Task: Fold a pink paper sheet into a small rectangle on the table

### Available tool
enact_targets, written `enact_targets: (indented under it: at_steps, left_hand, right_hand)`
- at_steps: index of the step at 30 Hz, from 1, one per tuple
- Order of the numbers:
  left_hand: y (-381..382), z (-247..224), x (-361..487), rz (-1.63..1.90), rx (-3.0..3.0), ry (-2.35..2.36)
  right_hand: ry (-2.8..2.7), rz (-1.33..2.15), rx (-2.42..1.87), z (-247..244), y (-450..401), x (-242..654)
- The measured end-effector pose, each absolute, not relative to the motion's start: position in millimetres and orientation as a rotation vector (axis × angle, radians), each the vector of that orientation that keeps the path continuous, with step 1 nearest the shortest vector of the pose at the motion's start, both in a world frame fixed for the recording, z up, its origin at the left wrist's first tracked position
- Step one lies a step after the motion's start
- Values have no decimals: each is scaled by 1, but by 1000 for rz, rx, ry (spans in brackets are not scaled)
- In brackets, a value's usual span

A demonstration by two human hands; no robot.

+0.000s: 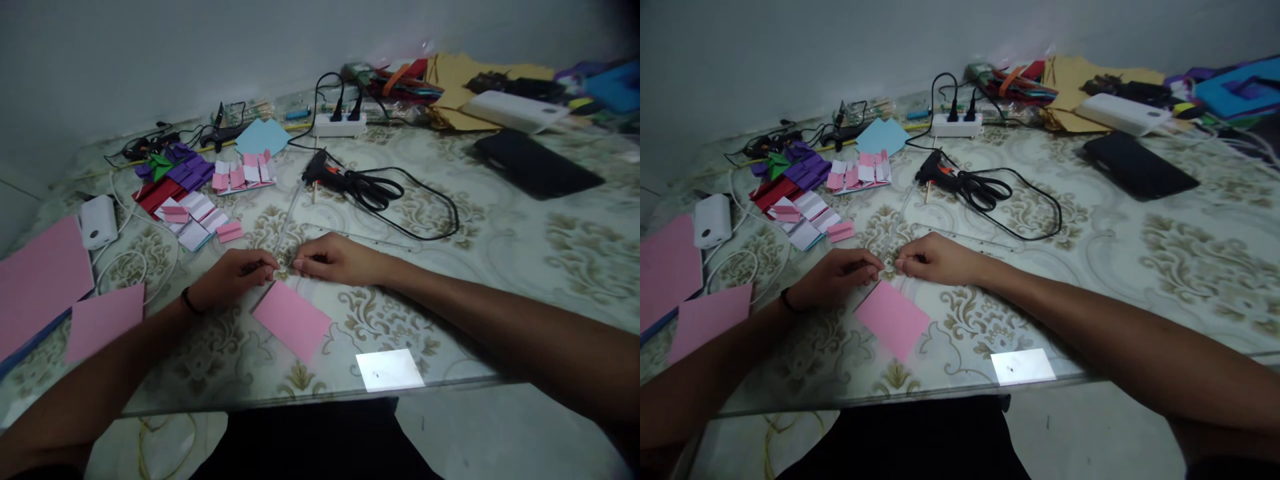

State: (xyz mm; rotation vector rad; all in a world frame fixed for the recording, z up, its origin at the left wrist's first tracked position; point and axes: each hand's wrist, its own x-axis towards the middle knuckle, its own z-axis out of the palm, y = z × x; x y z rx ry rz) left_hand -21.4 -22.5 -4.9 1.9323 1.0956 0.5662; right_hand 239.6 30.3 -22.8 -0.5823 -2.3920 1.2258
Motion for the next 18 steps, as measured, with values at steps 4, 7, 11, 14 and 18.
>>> enact_targets:
  at_steps: [4,7,11,14,18]
  left_hand:
    - [-23,-4,-21,565,1916,1106]
    - [-22,-3,-20,564,1926,1103]
    - [-22,-3,-21,569,1932,1094]
    - [-22,-5,-23,568,1954,1084]
    - [-23,-7,-24,577,1958,1106]
  right_hand:
    - [-2394,1242,-587,-24,31,240]
    - [-2387,1225,-568,-25,32,239]
    - [-2382,1227,-536,-25,32,239]
    - [-2380,1224,-524,-24,32,240]
    - [-2369,1241,-529,-22,32,240]
